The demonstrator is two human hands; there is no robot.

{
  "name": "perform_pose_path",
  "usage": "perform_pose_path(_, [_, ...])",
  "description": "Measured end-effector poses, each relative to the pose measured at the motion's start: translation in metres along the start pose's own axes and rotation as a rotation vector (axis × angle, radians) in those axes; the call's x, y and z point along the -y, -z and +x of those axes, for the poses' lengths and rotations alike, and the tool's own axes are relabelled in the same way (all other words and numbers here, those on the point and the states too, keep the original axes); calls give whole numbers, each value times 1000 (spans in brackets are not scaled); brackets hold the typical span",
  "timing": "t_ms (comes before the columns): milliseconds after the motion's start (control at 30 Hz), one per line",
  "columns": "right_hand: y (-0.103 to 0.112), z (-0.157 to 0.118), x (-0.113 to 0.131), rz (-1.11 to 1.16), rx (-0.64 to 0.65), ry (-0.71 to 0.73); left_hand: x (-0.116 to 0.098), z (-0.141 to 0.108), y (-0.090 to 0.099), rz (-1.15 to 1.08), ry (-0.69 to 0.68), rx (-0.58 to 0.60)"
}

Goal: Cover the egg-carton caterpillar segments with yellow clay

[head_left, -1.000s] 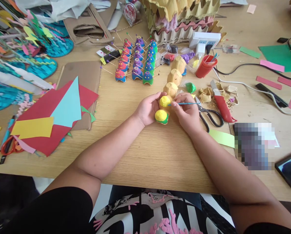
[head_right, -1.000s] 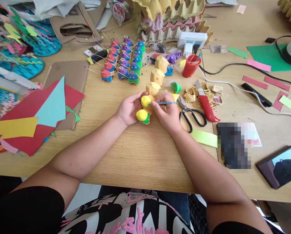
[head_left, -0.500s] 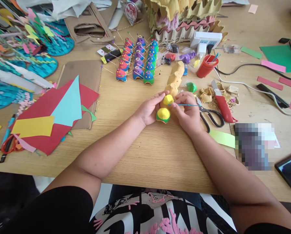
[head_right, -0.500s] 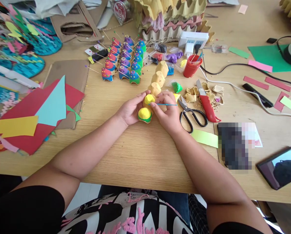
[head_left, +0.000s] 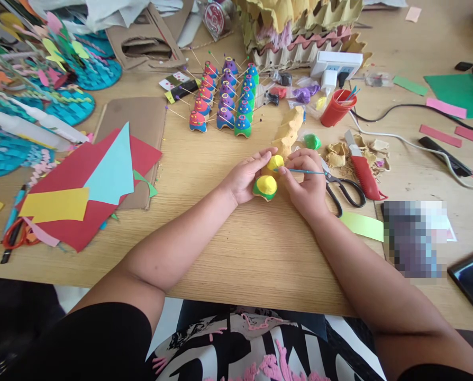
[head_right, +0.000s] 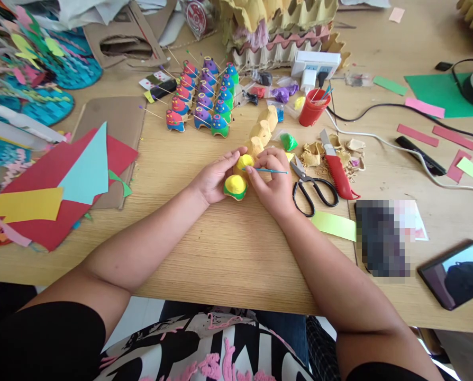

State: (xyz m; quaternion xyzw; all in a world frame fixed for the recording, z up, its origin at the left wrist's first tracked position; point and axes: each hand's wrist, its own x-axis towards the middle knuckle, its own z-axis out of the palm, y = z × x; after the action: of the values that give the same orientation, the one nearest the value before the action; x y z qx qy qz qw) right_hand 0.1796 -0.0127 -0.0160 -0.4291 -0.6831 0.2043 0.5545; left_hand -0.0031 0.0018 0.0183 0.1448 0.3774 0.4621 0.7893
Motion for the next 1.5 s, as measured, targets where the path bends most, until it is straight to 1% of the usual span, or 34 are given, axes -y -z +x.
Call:
perform_pose_path(133, [0,-1,-1,-46,-8,70,-1,-2,-2,3,-3,8])
perform_pose_path(333, [-1,-1,-2,-69,-24,128,-1,-1,-2,-2,3,15])
perform_pose_path(500, [-3,-1,-3,-54,-32,93,-1,-2,-2,2,3,15])
perform_pose_path(667, [0,-1,0,-29,-9,58,0,1,0,-1,1,15])
perform_pose_path(933, [-1,-1,1,-46,-13,94,1,1,0,-1,-8,53])
perform_pose_path(1267, [-1,-2,2,-111,-10,101,1,0,-1,-2,16,12])
perform_pose_path(1400, [2,-3,3,-82,-18,124,1,0,-1,9,10,18])
perform_pose_path(1500, [4,-2,4,-75,26,44,1,0,1,13,1,26])
